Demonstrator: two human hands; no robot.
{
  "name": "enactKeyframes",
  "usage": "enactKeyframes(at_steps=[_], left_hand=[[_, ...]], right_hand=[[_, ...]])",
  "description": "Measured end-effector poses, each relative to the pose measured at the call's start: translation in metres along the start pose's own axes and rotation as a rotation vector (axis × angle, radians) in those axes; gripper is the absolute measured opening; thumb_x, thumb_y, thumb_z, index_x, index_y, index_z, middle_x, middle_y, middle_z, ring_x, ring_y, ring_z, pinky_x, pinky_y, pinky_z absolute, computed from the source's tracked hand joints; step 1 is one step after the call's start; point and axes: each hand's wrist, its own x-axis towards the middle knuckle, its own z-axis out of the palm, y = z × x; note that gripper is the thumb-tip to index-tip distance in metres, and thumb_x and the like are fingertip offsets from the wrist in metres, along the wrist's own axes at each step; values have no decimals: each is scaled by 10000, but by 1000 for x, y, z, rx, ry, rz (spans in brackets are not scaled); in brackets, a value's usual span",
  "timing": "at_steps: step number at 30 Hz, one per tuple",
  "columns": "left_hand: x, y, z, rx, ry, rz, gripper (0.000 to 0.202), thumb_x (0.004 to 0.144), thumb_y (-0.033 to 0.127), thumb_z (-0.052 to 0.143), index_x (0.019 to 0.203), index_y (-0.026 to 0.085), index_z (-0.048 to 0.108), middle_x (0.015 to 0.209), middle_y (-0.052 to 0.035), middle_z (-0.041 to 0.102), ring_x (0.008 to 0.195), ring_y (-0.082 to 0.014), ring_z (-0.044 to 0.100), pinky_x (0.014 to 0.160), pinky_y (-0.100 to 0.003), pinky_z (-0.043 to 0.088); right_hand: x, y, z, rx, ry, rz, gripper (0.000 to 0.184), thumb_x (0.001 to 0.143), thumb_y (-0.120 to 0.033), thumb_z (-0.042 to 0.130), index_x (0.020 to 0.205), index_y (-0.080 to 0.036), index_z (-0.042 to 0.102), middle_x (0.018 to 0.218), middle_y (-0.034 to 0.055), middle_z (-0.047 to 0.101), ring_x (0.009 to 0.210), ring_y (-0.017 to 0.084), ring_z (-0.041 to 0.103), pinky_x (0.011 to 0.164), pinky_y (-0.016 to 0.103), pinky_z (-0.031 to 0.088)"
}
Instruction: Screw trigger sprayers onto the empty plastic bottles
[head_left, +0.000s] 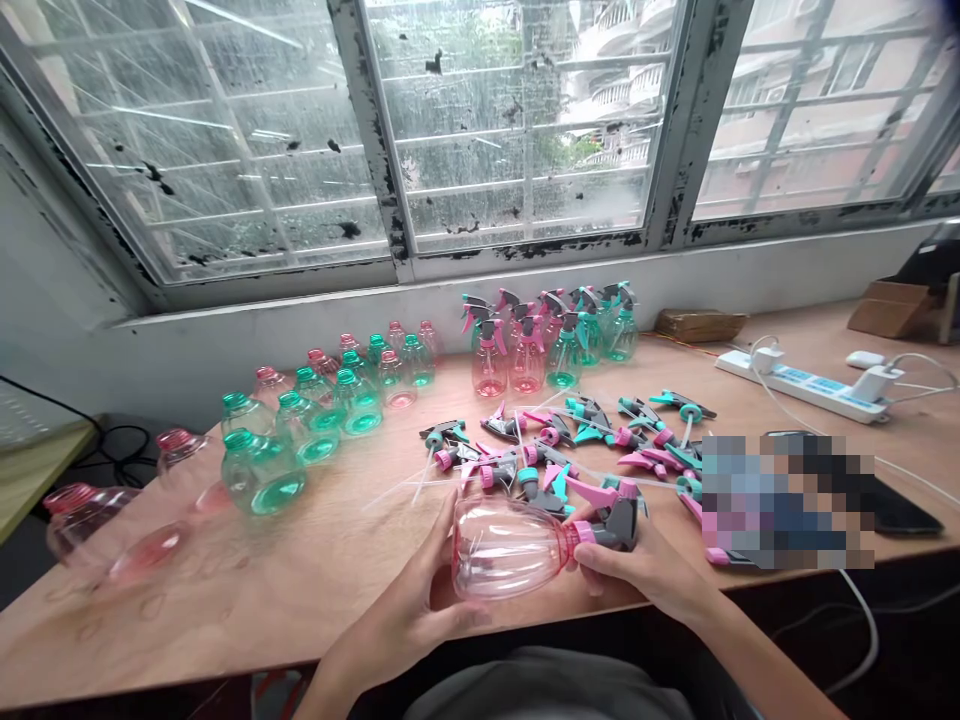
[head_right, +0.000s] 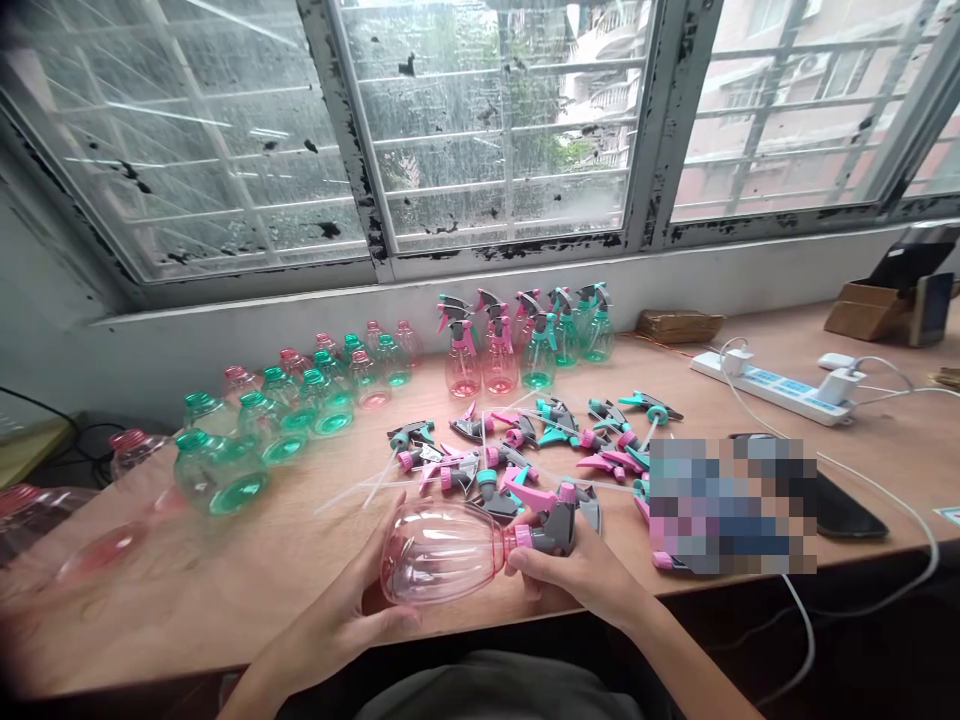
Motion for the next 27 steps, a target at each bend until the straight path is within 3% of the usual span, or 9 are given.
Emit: enactKeyframes(at_steps=[6, 10, 15, 23, 27], left_hand=[[1, 4, 0, 18, 4, -6, 1019, 949, 294, 730, 1650, 410, -1, 1773, -19, 50, 1621, -318, 110, 1322, -501, 130], [1, 5, 0, 0, -11, 22, 974, 982, 283, 683, 1644, 437, -15, 1775, -9, 21, 1622, -307, 116, 1312, -486, 184], [2, 6, 1, -12, -25, 23, 945, 1000, 329, 648, 1649, 404, -35, 1774, -35, -10, 1613, -357, 129, 1287, -521, 256], [0, 1, -1, -62, -21, 21, 1047, 931, 457, 720, 1648, 366, -38, 1771, -25, 71, 1609, -378, 130, 1317, -532, 115], [-1, 1, -1, -24, -16, -1, 1019, 944, 349, 725, 1648, 396, -11, 1771, -17, 85, 1605, -348, 169, 1318, -515, 140]], right_hand=[[1, -1, 0, 19, -1, -18, 345, 850, -451, 829, 988, -180, 666, 619, -42, 687, 528, 128, 615, 562, 259, 481], [1, -2, 1, 2, 8, -10, 349, 822, -444, 855, 994, -183, 700, 612, -45, 676, 533, 138, 619, 563, 265, 491], [0, 0, -1, -51, -1, -19, 337, 831, -472, 841, 966, -176, 751, 573, -30, 673, 537, 160, 612, 567, 289, 489], [-1, 1, 1, -51, 36, -29, 399, 852, -513, 809, 1028, -176, 687, 564, -37, 666, 521, 160, 614, 569, 301, 498], [-1, 0, 1, -63, 59, -40, 389, 857, -512, 799, 1017, -186, 660, 559, -36, 670, 523, 168, 622, 570, 307, 507]])
